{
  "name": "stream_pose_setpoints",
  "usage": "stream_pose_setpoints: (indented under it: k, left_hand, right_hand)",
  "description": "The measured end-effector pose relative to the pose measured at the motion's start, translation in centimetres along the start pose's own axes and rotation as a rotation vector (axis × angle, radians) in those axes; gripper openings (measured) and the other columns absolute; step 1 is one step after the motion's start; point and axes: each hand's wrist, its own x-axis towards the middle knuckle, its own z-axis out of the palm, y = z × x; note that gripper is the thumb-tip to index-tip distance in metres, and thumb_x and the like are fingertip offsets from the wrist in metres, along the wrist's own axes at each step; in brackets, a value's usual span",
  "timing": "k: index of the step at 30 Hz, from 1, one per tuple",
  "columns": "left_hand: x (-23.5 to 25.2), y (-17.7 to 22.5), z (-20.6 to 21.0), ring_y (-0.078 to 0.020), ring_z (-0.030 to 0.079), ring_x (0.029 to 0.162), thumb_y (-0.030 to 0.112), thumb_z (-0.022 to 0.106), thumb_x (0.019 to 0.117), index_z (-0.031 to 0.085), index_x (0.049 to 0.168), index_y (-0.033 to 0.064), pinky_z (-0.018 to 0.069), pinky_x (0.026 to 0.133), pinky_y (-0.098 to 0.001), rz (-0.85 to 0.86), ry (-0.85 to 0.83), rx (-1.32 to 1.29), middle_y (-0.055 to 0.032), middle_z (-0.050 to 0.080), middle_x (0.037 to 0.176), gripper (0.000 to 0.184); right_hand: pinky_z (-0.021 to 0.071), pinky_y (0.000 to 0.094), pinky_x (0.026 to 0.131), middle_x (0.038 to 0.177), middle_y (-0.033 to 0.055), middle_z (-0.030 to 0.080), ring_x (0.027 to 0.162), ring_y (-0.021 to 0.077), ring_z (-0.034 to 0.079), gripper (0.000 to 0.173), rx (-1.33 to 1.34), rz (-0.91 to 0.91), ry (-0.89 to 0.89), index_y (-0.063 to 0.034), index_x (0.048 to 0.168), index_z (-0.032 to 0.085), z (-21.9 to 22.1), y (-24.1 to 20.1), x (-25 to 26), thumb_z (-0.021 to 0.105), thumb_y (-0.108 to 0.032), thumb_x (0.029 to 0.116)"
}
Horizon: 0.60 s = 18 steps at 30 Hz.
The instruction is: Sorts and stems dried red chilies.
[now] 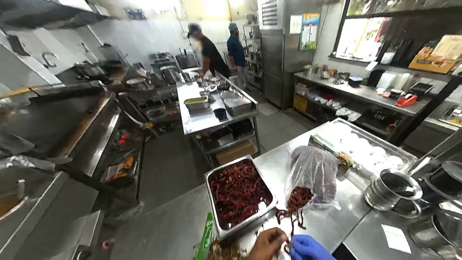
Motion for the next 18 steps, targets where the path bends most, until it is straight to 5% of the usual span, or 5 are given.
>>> stream_pose_setpoints:
  k: [4, 8, 11, 15, 18]
  left_hand:
    - [2.3, 0.3, -5.5, -0.0192, 0.069, 0.087, 0.027, 0.060, 0.1016, 0.073, 0.111, 0.0062, 0.0583, 0.085, -0.0424, -0.062, 0.105, 0.587, -0.0078, 0.072, 0.096, 0.026]
    - [3.2, 1.3, -9.4, -0.0319, 0.068, 0.111, 0.028, 0.063, 0.1017, 0.066, 0.133, 0.0068, 0.0530, 0.100, -0.0568, 0.054, 0.406, 0.917, -0.0154, 0.069, 0.124, 0.038]
    - [2.7, 1.2, -10.7, -0.0389, 0.058, 0.129, 0.027, 0.060, 0.1028, 0.061, 0.141, 0.0059, 0.0443, 0.108, -0.0621, 0.114, 0.557, 1.067, -0.0174, 0.061, 0.141, 0.043]
    - [1.7, -0.7, -8.3, -0.0277, 0.070, 0.104, 0.020, 0.064, 0.1008, 0.073, 0.114, 0.0069, 0.0567, 0.093, -0.0534, 0.193, 0.470, 0.915, -0.0112, 0.072, 0.114, 0.021]
    - [1.7, -4.8, -4.7, -0.0217, 0.071, 0.099, 0.022, 0.063, 0.1005, 0.073, 0.116, 0.0083, 0.0588, 0.091, -0.0469, 0.059, 0.176, 0.823, -0.0080, 0.073, 0.111, 0.023]
  right_hand:
    - [0.0549, 0.0371, 0.072, 0.082, 0.0017, 0.070, 0.074, 0.0137, 0.065, 0.032, -0.588, 0.131, 0.108, -0.0125, 0.100, 0.075, 0.3, 3.8, 1.3, 0.054, -0.035, 0.1043]
    - [0.0539, 0.0434, 0.100, 0.128, 0.0030, 0.070, 0.113, 0.0162, 0.068, 0.044, -0.792, 0.176, 0.142, -0.0212, 0.142, 0.062, 1.4, 3.6, 1.6, 0.055, -0.040, 0.1028]
    - [0.0511, 0.0467, 0.104, 0.130, 0.0022, 0.070, 0.119, 0.0189, 0.065, 0.044, -0.924, 0.129, 0.418, -0.0230, 0.138, 0.066, -0.1, 2.5, 0.9, 0.053, -0.043, 0.1010]
    - [0.0576, 0.0459, 0.093, 0.117, 0.0001, 0.073, 0.105, 0.0162, 0.070, 0.033, -0.907, 0.104, 0.670, -0.0207, 0.124, 0.073, -4.2, 0.8, -1.3, 0.053, -0.038, 0.1042]
    - [0.0567, 0.0489, 0.093, 0.112, 0.0033, 0.074, 0.102, 0.0189, 0.071, 0.031, -0.929, 0.138, 0.740, -0.0170, 0.121, 0.074, -6.2, 0.6, -2.9, 0.055, -0.034, 0.1044]
